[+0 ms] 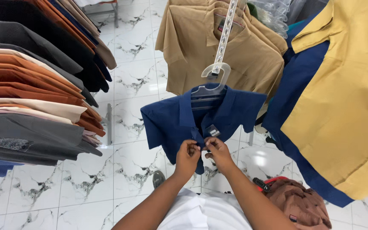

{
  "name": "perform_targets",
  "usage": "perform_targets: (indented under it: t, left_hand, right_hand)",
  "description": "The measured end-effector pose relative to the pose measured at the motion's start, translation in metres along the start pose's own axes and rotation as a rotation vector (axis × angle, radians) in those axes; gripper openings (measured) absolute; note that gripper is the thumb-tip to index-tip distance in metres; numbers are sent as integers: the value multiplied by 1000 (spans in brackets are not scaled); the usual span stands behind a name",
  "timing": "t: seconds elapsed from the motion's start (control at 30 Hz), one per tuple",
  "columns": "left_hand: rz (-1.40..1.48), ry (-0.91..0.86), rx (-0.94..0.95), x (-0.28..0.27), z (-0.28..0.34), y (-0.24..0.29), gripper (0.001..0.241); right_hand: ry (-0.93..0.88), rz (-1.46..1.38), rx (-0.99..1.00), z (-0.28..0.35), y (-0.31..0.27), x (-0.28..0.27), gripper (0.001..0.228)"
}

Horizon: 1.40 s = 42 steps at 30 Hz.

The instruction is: The person takes a shirt from a rack, removes it from its hanger, unfolds it, and then places it back onto the hanger and buttons it.

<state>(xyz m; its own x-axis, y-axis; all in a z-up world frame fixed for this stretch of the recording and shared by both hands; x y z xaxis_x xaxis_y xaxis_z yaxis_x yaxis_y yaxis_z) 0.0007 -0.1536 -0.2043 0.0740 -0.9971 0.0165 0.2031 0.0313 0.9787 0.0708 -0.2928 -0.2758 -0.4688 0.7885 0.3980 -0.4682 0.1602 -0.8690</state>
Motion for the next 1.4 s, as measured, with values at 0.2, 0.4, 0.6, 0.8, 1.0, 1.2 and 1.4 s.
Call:
perform_targets:
  t: [0.2,0.4,0.6,0.8,1.0,1.2,1.4]
  left_hand:
    - [59,-51,12,-16,-1,-41,14]
    - [11,-111,36,-52,0,-31,12]
    - [4,-109,20,-76,-3,-25,9]
    - [-12,-125,75,-74,-4,19,6]
    - [-19,-163,102,-59,-2,32,5]
    - [-24,-181,108,-45,1,34,3]
    - [-66,-134,245,-44,4,44,11]
  right_hand:
    - [185,89,-43,-3,3,18,16]
    - [430,493,-17,-12,-8,37,18]
    - [493,314,-128,-9,26,32,15]
    - [425,212,-190,15,0,51,12]
    - [403,239,-217,38,-6,43,15]
    - [312,261,-228,50,-24,49,21]
    - [281,269,-216,52,-33,59,23]
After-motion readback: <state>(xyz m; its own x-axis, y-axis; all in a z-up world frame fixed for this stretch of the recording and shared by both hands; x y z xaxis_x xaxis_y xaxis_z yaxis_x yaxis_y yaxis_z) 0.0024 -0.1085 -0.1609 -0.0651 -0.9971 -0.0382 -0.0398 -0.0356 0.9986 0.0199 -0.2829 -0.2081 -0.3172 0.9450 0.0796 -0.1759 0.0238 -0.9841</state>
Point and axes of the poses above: each hand's wrist, its own z-axis away from the middle knuckle, its own x-axis out of the palm, y = z × x, the point moved 7 cm from there along -z, towards the middle knuckle, and after that the axes turned 13 degrees about -y, right-handed, at the moved point
